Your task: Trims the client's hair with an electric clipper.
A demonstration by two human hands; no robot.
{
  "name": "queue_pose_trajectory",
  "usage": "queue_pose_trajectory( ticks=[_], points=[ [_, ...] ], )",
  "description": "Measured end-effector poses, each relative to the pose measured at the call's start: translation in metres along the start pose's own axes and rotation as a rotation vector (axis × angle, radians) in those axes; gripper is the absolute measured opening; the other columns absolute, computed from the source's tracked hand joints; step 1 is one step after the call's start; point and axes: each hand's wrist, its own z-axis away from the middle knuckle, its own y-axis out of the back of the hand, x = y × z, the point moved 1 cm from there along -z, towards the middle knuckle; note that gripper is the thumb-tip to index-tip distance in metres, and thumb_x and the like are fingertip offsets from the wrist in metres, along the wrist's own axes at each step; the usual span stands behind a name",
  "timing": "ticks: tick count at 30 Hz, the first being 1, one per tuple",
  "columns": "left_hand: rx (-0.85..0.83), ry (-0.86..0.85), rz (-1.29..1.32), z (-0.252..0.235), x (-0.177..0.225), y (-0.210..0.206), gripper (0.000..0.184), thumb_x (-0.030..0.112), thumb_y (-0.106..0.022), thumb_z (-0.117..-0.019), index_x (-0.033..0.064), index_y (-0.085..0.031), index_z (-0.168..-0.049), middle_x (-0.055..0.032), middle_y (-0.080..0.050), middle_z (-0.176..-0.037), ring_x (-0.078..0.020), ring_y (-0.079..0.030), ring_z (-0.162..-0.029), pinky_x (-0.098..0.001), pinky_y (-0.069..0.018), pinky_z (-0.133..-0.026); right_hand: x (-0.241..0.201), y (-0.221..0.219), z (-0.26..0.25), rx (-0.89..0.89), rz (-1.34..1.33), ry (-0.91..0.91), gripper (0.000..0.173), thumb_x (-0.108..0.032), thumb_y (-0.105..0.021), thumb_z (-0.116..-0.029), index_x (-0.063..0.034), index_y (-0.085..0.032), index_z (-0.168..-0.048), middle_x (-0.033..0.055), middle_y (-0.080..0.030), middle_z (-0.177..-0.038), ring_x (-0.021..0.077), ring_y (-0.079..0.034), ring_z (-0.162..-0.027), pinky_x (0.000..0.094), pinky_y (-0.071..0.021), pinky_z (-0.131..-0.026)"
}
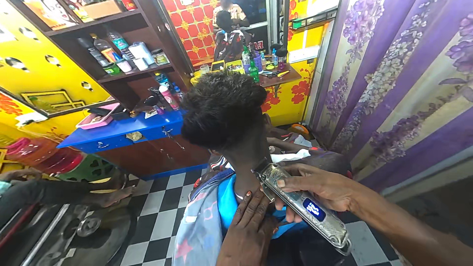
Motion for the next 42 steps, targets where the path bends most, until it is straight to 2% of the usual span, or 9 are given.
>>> queue_pose_trajectory(
  ticks=[7, 13, 18, 25, 28, 31, 36, 39, 42],
  points=[
    [0.016, -0.01, -0.002, 0.0, -0.001, -0.001, 0.033, 0.031, -0.046, -0.108, 0.0178, -0.074, -0.098, -0.0079, -0.063, -0.141, -0.0255, -0.049, -0.142, -0.0423, -0.032, -0.122, -0.006, -0.001, -0.012, -0.015, 0.006, 0.1, 0.024, -0.03, -0.058, -0.101, -0.0091, -0.062, -0.112, 0.0119, -0.074, -0.094, 0.021, -0.075, -0.078, 0.0335, -0.0648, -0.072],
    [0.024, -0.001, -0.009, 0.0, 0.0, -0.002, 0.03, 0.031, -0.048, -0.1069, 0.0192, -0.075, -0.099, -0.0071, -0.064, -0.14, -0.0251, -0.049, -0.142, -0.0412, -0.0313, -0.122, -0.005, -0.004, -0.014, -0.01, 0.07, 0.263, 0.038, -0.022, -0.063, -0.0985, -0.0086, -0.052, -0.132, 0.0143, -0.07, -0.105, 0.0246, -0.074, -0.088, 0.039, -0.0634, -0.083],
    [0.015, 0.003, -0.018, -0.001, 0.001, -0.003, 0.031, 0.033, -0.047, -0.1072, 0.0205, -0.075, -0.101, -0.0064, -0.067, -0.134, -0.0268, -0.054, -0.137, -0.0428, -0.0348, -0.12, 0.002, -0.003, -0.002, 0.043, 0.025, 0.023, 0.027, -0.03, -0.061, -0.0987, -0.0111, -0.059, -0.118, 0.0106, -0.074, -0.096, 0.023, -0.076, -0.078, 0.0362, -0.0653, -0.071],
    [0.026, -0.005, 0.004, -0.001, 0.0, -0.003, 0.029, 0.031, -0.049, -0.1067, 0.0196, -0.074, -0.099, -0.0076, -0.065, -0.138, -0.0274, -0.052, -0.139, -0.0425, -0.0335, -0.121, -0.005, -0.006, -0.016, 0.013, -0.01, 0.121, 0.026, -0.032, -0.059, -0.0998, -0.0105, -0.061, -0.114, 0.0109, -0.074, -0.092, 0.0209, -0.075, -0.076, 0.0336, -0.0648, -0.071],
    [0.015, -0.001, 0.03, -0.001, 0.0, -0.002, 0.026, 0.028, -0.051, -0.106, 0.0186, -0.075, -0.1, -0.0101, -0.064, -0.139, -0.028, -0.05, -0.14, -0.0433, -0.0315, -0.121, 0.001, -0.008, -0.021, 0.052, -0.049, 0.345, 0.032, -0.033, -0.065, -0.0978, -0.0128, -0.06, -0.122, 0.0119, -0.073, -0.101, 0.0212, -0.075, -0.083, 0.0346, -0.0642, -0.078],
    [0.016, 0.006, 0.062, -0.003, 0.001, 0.001, 0.026, 0.026, -0.05, -0.1071, 0.0154, -0.073, -0.103, -0.0121, -0.06, -0.145, -0.0283, -0.047, -0.143, -0.0442, -0.0295, -0.123, 0.014, 0.0, -0.017, 0.04, -0.145, 0.631, 0.041, -0.039, -0.066, -0.0991, -0.0183, -0.06, -0.134, 0.0163, -0.071, -0.118, 0.0281, -0.073, -0.103, 0.0427, -0.0588, -0.095],
    [0.051, 0.1, 0.023, -0.012, 0.006, 0.007, 0.026, 0.029, -0.048, -0.1084, 0.0168, -0.07, -0.105, -0.015, -0.053, -0.151, -0.0295, -0.037, -0.15, -0.0466, -0.0213, -0.126, -0.009, 0.01, 0.005, 0.097, 0.294, 0.214, 0.051, -0.034, -0.071, -0.0938, -0.0086, -0.055, -0.135, 0.0065, -0.071, -0.114, 0.0185, -0.072, -0.1, 0.0368, -0.0626, -0.087],
    [0.007, 0.171, -0.075, -0.019, 0.018, 0.003, 0.029, 0.029, -0.047, -0.1077, 0.0165, -0.072, -0.113, -0.0169, -0.059, -0.144, -0.0349, -0.044, -0.145, -0.0521, -0.0292, -0.123, -0.019, 0.013, -0.007, 0.05, 0.492, 0.093, 0.059, -0.041, -0.075, -0.0886, -0.0081, -0.055, -0.134, 0.0025, -0.07, -0.113, 0.0122, -0.071, -0.1, 0.0318, -0.0612, -0.088],
    [0.001, 0.221, -0.115, -0.019, 0.027, -0.001, 0.03, 0.027, -0.043, -0.1079, 0.0161, -0.071, -0.114, -0.0134, -0.062, -0.141, -0.0322, -0.046, -0.144, -0.0503, -0.0305, -0.123, -0.022, 0.017, -0.019, -0.022, 0.418, 0.023, 0.059, -0.041, -0.076, -0.0875, -0.0078, -0.056, -0.132, 0.0047, -0.07, -0.113, 0.0145, -0.071, -0.101, 0.0331, -0.0607, -0.09]
  ],
)
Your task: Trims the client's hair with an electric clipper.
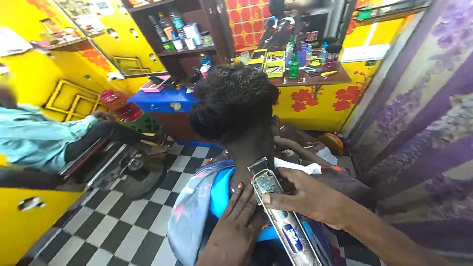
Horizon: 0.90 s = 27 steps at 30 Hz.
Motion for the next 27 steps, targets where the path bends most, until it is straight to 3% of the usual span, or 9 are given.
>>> queue_pose_trajectory(
  ticks=[4, 10, 16, 18, 21, 27],
  points=[
    [0.03, 0.036, -0.005, 0.001, 0.004, -0.004, 0.037, 0.032, -0.038, -0.1103, 0.014, -0.07, -0.115, -0.0105, -0.063, -0.141, -0.0279, -0.046, -0.145, -0.0464, -0.0292, -0.124, 0.0, 0.005, -0.006, -0.085, -0.19, -0.005, 0.051, -0.031, -0.075, -0.0919, -0.0058, -0.055, -0.131, 0.0082, -0.07, -0.113, 0.0191, -0.072, -0.1, 0.0342, -0.0617, -0.089],
    [0.035, 0.046, -0.014, 0.003, 0.005, -0.005, 0.04, 0.033, -0.037, -0.1098, 0.0146, -0.071, -0.111, -0.0111, -0.065, -0.137, -0.0269, -0.051, -0.14, -0.0443, -0.0293, -0.123, -0.006, 0.005, -0.013, -0.048, -0.205, 0.021, 0.047, -0.032, -0.075, -0.0917, -0.0067, -0.058, -0.127, 0.0076, -0.072, -0.109, 0.0175, -0.073, -0.098, 0.0324, -0.062, -0.086],
    [0.041, 0.063, 0.007, 0.003, 0.005, -0.007, 0.034, 0.034, -0.041, -0.1096, 0.0169, -0.071, -0.11, -0.0115, -0.059, -0.145, -0.0263, -0.044, -0.146, -0.0447, -0.0262, -0.125, -0.003, 0.018, -0.017, -0.077, -0.08, 0.232, 0.047, -0.033, -0.072, -0.0924, -0.0079, -0.058, -0.13, 0.0053, -0.071, -0.109, 0.0133, -0.071, -0.099, 0.0301, -0.0593, -0.09],
    [0.031, 0.066, 0.005, 0.002, 0.005, -0.007, 0.033, 0.034, -0.044, -0.109, 0.0166, -0.072, -0.107, -0.0127, -0.059, -0.145, -0.0289, -0.043, -0.147, -0.0467, -0.0276, -0.125, 0.0, 0.026, -0.01, -0.127, -0.118, 0.126, 0.046, -0.031, -0.071, -0.0931, -0.0076, -0.058, -0.13, 0.0045, -0.071, -0.11, 0.0143, -0.071, -0.099, 0.0322, -0.06, -0.09],
    [-0.013, 0.076, 0.01, 0.002, 0.005, -0.007, 0.033, 0.034, -0.043, -0.1092, 0.0162, -0.072, -0.106, -0.0138, -0.055, -0.15, -0.03, -0.038, -0.15, -0.0473, -0.0247, -0.126, 0.006, 0.033, -0.006, -0.2, -0.276, -0.018, 0.031, -0.031, -0.063, -0.0978, -0.009, -0.062, -0.119, 0.0058, -0.073, -0.101, 0.0187, -0.074, -0.088, 0.0366, -0.0644, -0.079],
    [-0.023, 0.077, 0.012, 0.002, 0.005, -0.007, 0.035, 0.034, -0.041, -0.1099, 0.0156, -0.07, -0.103, -0.0139, -0.052, -0.153, -0.0282, -0.037, -0.151, -0.0463, -0.0227, -0.127, 0.006, 0.042, -0.017, -0.316, -0.35, 0.023, 0.027, -0.033, -0.059, -0.1011, -0.009, -0.065, -0.112, 0.0098, -0.074, -0.096, 0.0191, -0.075, -0.079, 0.0342, -0.0647, -0.072]
  ],
)
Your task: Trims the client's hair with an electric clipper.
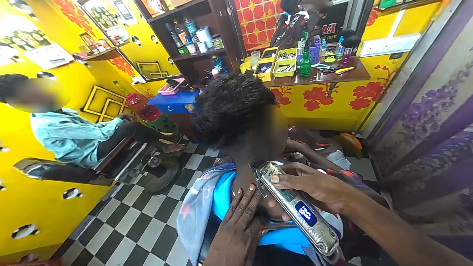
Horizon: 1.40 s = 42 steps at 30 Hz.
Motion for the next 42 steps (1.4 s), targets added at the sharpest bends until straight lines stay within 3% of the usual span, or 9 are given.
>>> queue_pose_trajectory(
  ticks=[6, 10, 13, 16, 26, 33, 38, 42],
  points=[
    [-0.015, 0.007, -0.004, -0.001, 0.001, 0.001, 0.034, 0.033, -0.041, -0.1098, 0.0166, -0.071, -0.107, -0.013, -0.047, -0.157, -0.0279, -0.033, -0.152, -0.0457, -0.0217, -0.127, -0.005, 0.004, -0.009, 0.004, 0.036, 0.086, 0.028, -0.03, -0.062, -0.099, -0.007, -0.065, -0.116, 0.0119, -0.073, -0.096, 0.0208, -0.075, -0.08, 0.0349, -0.0644, -0.075],
    [-0.01, 0.012, -0.008, -0.002, 0.001, 0.001, 0.034, 0.033, -0.042, -0.1098, 0.0162, -0.071, -0.106, -0.0119, -0.047, -0.158, -0.027, -0.033, -0.153, -0.0447, -0.0215, -0.127, -0.006, 0.009, -0.005, 0.035, 0.14, 0.137, 0.04, -0.026, -0.066, -0.0958, -0.0063, -0.059, -0.13, 0.0121, -0.072, -0.104, 0.0213, -0.074, -0.088, 0.0354, -0.0625, -0.082],
    [0.008, 0.016, -0.012, -0.003, 0.002, 0.001, 0.033, 0.034, -0.043, -0.1095, 0.0157, -0.07, -0.104, -0.0114, -0.048, -0.156, -0.0261, -0.033, -0.152, -0.044, -0.0216, -0.127, -0.003, 0.012, 0.003, 0.036, 0.109, 0.011, 0.034, -0.031, -0.065, -0.097, -0.0079, -0.062, -0.122, 0.0107, -0.073, -0.099, 0.0216, -0.074, -0.083, 0.0367, -0.0642, -0.076],
    [0.001, 0.008, -0.011, -0.003, 0.001, 0.001, 0.034, 0.034, -0.042, -0.1098, 0.0153, -0.07, -0.105, -0.011, -0.046, -0.158, -0.0259, -0.032, -0.153, -0.0444, -0.0203, -0.128, -0.002, 0.015, 0.001, 0.007, 0.062, 0.014, 0.029, -0.032, -0.064, -0.0978, -0.0086, -0.065, -0.114, 0.0105, -0.074, -0.097, 0.0209, -0.075, -0.081, 0.0355, -0.0645, -0.074],
    [-0.002, 0.004, 0.006, -0.002, 0.0, -0.001, 0.032, 0.033, -0.042, -0.1098, 0.0162, -0.07, -0.107, -0.0116, -0.045, -0.159, -0.0256, -0.03, -0.154, -0.0446, -0.0195, -0.128, -0.011, 0.017, -0.014, -0.028, 0.095, 0.087, 0.026, -0.027, -0.064, -0.0978, -0.0075, -0.064, -0.116, 0.0104, -0.074, -0.097, 0.0201, -0.075, -0.082, 0.0345, -0.0646, -0.075],
    [-0.002, 0.016, -0.005, -0.001, 0.0, -0.002, 0.036, 0.033, -0.041, -0.1103, 0.0152, -0.072, -0.106, -0.0095, -0.043, -0.161, -0.0251, -0.03, -0.154, -0.0442, -0.0213, -0.128, -0.018, 0.016, -0.017, -0.006, 0.197, 0.18, 0.039, -0.029, -0.068, -0.0949, -0.0052, -0.062, -0.125, 0.013, -0.073, -0.1, 0.0211, -0.074, -0.082, 0.0338, -0.064, -0.075],
    [0.0, 0.018, -0.015, -0.002, 0.001, -0.001, 0.035, 0.034, -0.042, -0.11, 0.0148, -0.07, -0.102, -0.0107, -0.047, -0.157, -0.0259, -0.033, -0.152, -0.0447, -0.0212, -0.127, -0.01, 0.02, -0.01, -0.013, 0.219, 0.007, 0.032, -0.031, -0.064, -0.0977, -0.0084, -0.062, -0.12, 0.0079, -0.073, -0.1, 0.0193, -0.074, -0.083, 0.0344, -0.0643, -0.074],
    [-0.008, 0.019, -0.008, -0.001, 0.001, -0.002, 0.035, 0.033, -0.042, -0.11, 0.0149, -0.071, -0.103, -0.0106, -0.047, -0.158, -0.026, -0.033, -0.153, -0.0451, -0.0216, -0.127, -0.011, 0.019, -0.014, -0.025, 0.189, 0.025, 0.03, -0.031, -0.064, -0.0976, -0.0085, -0.063, -0.118, 0.0082, -0.074, -0.099, 0.0184, -0.075, -0.08, 0.0327, -0.0643, -0.072]
  ],
)
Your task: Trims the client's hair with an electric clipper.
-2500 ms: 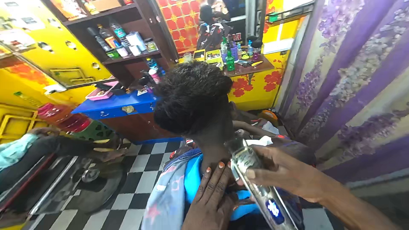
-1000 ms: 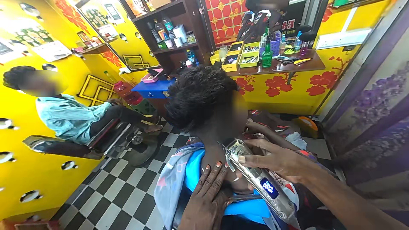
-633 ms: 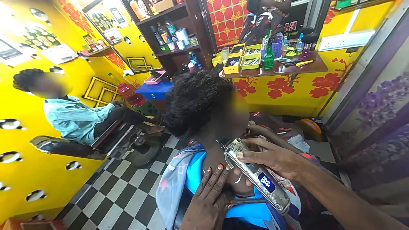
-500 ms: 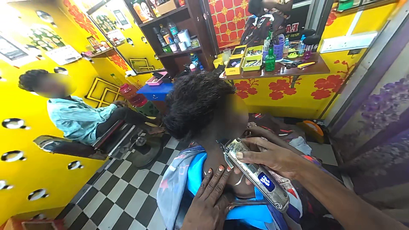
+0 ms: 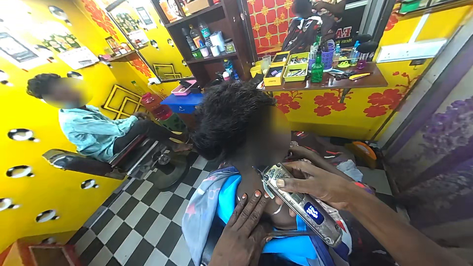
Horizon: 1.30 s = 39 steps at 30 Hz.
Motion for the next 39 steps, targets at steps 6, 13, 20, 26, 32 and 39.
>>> queue_pose_trajectory(
  ticks=[6, 13, 20, 26, 32, 39],
  points=[
    [0.004, 0.005, 0.006, 0.0, -0.001, 0.0, 0.033, 0.032, -0.042, -0.1099, 0.0159, -0.07, -0.104, -0.0111, -0.047, -0.158, -0.0261, -0.032, -0.153, -0.0445, -0.0203, -0.128, -0.005, -0.003, -0.007, -0.006, -0.019, 0.042, 0.03, -0.029, -0.065, -0.0972, -0.0079, -0.062, -0.119, 0.0091, -0.074, -0.097, 0.0186, -0.075, -0.079, 0.0325, -0.0641, -0.073],
    [0.012, 0.007, 0.021, -0.001, 0.0, 0.0, 0.034, 0.031, -0.042, -0.1097, 0.0153, -0.072, -0.105, -0.0097, -0.044, -0.16, -0.0251, -0.031, -0.154, -0.0452, -0.02, -0.128, -0.009, -0.004, -0.012, 0.003, 0.045, 0.177, 0.036, -0.029, -0.066, -0.0963, -0.0064, -0.062, -0.124, 0.0105, -0.073, -0.1, 0.0181, -0.074, -0.085, 0.0312, -0.0623, -0.079],
    [-0.005, -0.002, 0.004, 0.0, 0.001, 0.002, 0.035, 0.033, -0.042, -0.1099, 0.0154, -0.071, -0.103, -0.0085, -0.046, -0.158, -0.0245, -0.033, -0.153, -0.0452, -0.02, -0.128, -0.004, -0.004, 0.004, 0.052, 0.079, -0.014, 0.038, -0.033, -0.068, -0.0947, -0.0073, -0.061, -0.122, 0.0089, -0.072, -0.102, 0.0208, -0.074, -0.086, 0.0365, -0.0641, -0.077],
    [0.006, 0.006, 0.033, 0.0, 0.0, 0.001, 0.034, 0.033, -0.043, -0.1097, 0.0157, -0.071, -0.102, -0.0087, -0.046, -0.159, -0.0243, -0.032, -0.153, -0.0454, -0.0202, -0.128, -0.004, -0.001, 0.001, 0.026, 0.035, 0.026, 0.036, -0.033, -0.066, -0.0965, -0.0079, -0.062, -0.122, 0.0083, -0.073, -0.101, 0.0192, -0.074, -0.083, 0.0336, -0.0642, -0.075],
    [-0.001, 0.013, 0.019, -0.001, 0.0, 0.001, 0.032, 0.032, -0.044, -0.1093, 0.0157, -0.071, -0.103, -0.0081, -0.043, -0.161, -0.0243, -0.031, -0.154, -0.0457, -0.0198, -0.128, -0.011, 0.001, -0.005, 0.025, 0.064, 0.076, 0.038, -0.032, -0.068, -0.0951, -0.0067, -0.061, -0.123, 0.0094, -0.073, -0.1, 0.0196, -0.075, -0.083, 0.033, -0.064, -0.076],
    [0.007, 0.008, 0.034, -0.001, 0.001, 0.001, 0.032, 0.032, -0.044, -0.1094, 0.0155, -0.071, -0.103, -0.0072, -0.043, -0.161, -0.0233, -0.031, -0.154, -0.0453, -0.0199, -0.128, -0.016, 0.01, -0.004, 0.003, 0.27, 0.272, 0.041, -0.036, -0.071, -0.0929, -0.0094, -0.064, -0.122, 0.0084, -0.073, -0.1, 0.0156, -0.072, -0.082, 0.0289, -0.0621, -0.075]
  ],
)
